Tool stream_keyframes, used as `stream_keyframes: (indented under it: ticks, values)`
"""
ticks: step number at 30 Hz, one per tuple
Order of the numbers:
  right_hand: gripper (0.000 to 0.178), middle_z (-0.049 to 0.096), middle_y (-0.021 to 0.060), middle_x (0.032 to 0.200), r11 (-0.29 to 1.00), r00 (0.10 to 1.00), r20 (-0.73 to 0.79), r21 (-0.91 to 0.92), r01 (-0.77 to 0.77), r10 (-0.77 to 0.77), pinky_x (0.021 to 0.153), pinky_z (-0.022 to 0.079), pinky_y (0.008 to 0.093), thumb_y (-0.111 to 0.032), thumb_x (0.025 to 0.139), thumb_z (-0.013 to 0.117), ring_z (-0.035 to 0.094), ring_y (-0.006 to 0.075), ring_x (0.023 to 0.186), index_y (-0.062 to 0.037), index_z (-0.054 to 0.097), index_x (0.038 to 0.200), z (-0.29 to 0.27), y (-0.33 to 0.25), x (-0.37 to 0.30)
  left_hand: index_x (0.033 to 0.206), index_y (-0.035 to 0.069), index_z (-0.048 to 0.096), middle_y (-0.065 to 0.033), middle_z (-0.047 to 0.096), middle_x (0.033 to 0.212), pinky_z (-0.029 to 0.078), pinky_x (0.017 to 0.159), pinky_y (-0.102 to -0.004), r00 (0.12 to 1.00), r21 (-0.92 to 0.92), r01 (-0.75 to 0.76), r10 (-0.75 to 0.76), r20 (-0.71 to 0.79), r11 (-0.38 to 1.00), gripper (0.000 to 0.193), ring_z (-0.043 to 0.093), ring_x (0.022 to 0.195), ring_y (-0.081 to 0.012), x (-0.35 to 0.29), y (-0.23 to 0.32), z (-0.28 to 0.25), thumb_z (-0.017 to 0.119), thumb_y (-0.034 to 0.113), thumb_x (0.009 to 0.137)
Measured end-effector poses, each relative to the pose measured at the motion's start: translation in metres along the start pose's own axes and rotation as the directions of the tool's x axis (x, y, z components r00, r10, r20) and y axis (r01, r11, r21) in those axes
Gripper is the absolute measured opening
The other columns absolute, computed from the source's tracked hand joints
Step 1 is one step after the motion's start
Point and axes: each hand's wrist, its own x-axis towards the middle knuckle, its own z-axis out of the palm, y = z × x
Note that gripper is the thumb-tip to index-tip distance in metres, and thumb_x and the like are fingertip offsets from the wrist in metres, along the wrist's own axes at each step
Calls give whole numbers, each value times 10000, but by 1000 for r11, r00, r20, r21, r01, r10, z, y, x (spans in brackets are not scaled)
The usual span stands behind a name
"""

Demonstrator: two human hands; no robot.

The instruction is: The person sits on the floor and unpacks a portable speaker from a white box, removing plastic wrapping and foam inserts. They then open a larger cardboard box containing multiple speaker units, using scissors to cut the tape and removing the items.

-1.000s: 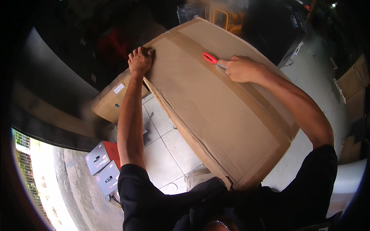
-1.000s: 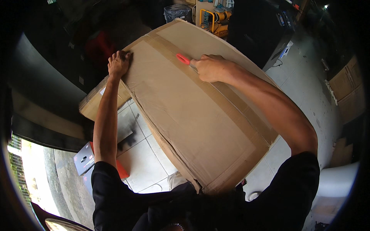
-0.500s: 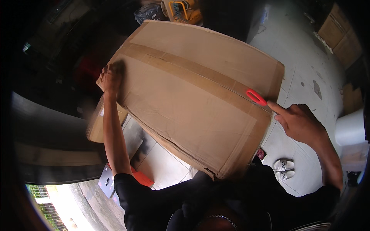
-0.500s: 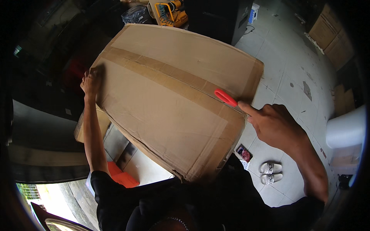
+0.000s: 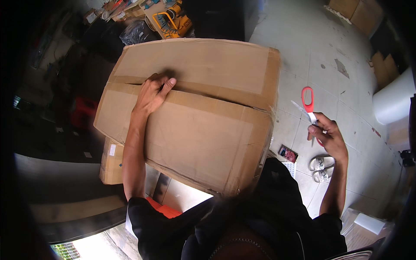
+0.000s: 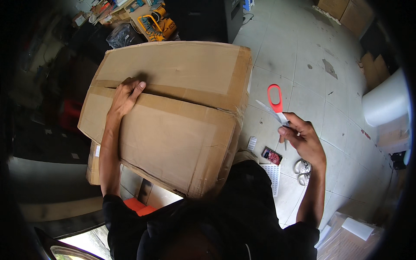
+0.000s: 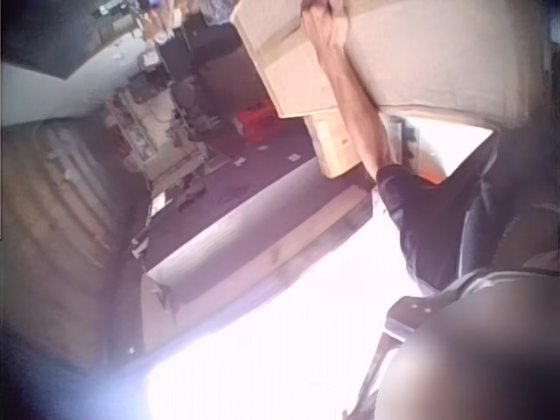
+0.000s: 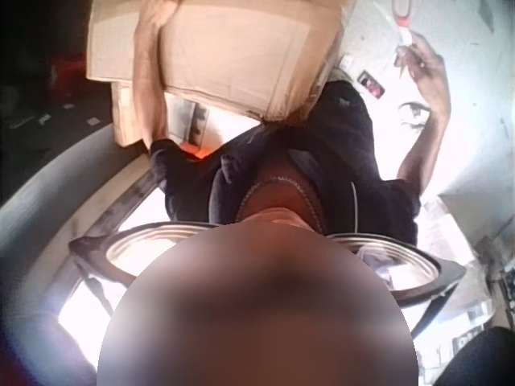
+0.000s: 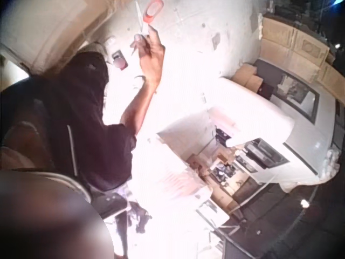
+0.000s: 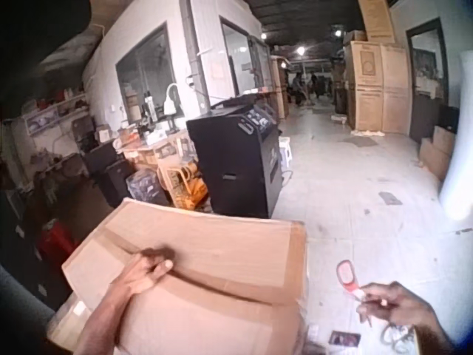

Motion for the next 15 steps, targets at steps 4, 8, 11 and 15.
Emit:
stream_keyframes:
  ticks: [4, 8, 11, 15]
  values:
    - [335, 591, 48, 674, 994, 993, 50, -17, 110, -109, 608, 444, 283, -87, 968, 624, 567, 97, 629, -39, 574, 1296, 18, 13, 12, 807, -54, 610, -173, 605, 745, 464, 718, -392, 983, -40, 25, -32, -181, 999, 419, 578, 717, -345, 1, 11, -29, 574, 327, 976]
    - [306, 586, 61, 674, 990, 992, 57, -85, 116, -112, 616, 453, 305, -114, 959, 641, 564, 130, 613, -63, 611, 1260, 16, -1, 28, 608, -45, 508, -87, 498, 588, 354, 526, -286, 595, 14, -300, 199, -779, 954, 353, 481, 547, -148, -61, 33, -114, 529, 165, 891]
    - [285, 585, 66, 679, 983, 983, 98, -88, 163, -154, 623, 459, 314, -117, 950, 650, 565, 144, 618, -58, 634, 1228, 10, -9, 35, 711, -11, 553, -73, 544, 697, 376, 609, -285, 677, -28, -161, 90, -731, 986, 349, 508, 644, -152, -174, 51, -175, 550, 283, 900]
    - [314, 593, 50, 707, 942, 952, 99, -148, 303, -290, 616, 449, 305, -135, 954, 647, 555, 116, 644, -54, 624, 1256, 6, -15, 51, 850, 34, 615, -56, 605, 842, 405, 719, -283, 793, -182, 403, -442, -420, 897, 413, 543, 773, -158, -301, 37, -180, 577, 441, 912]
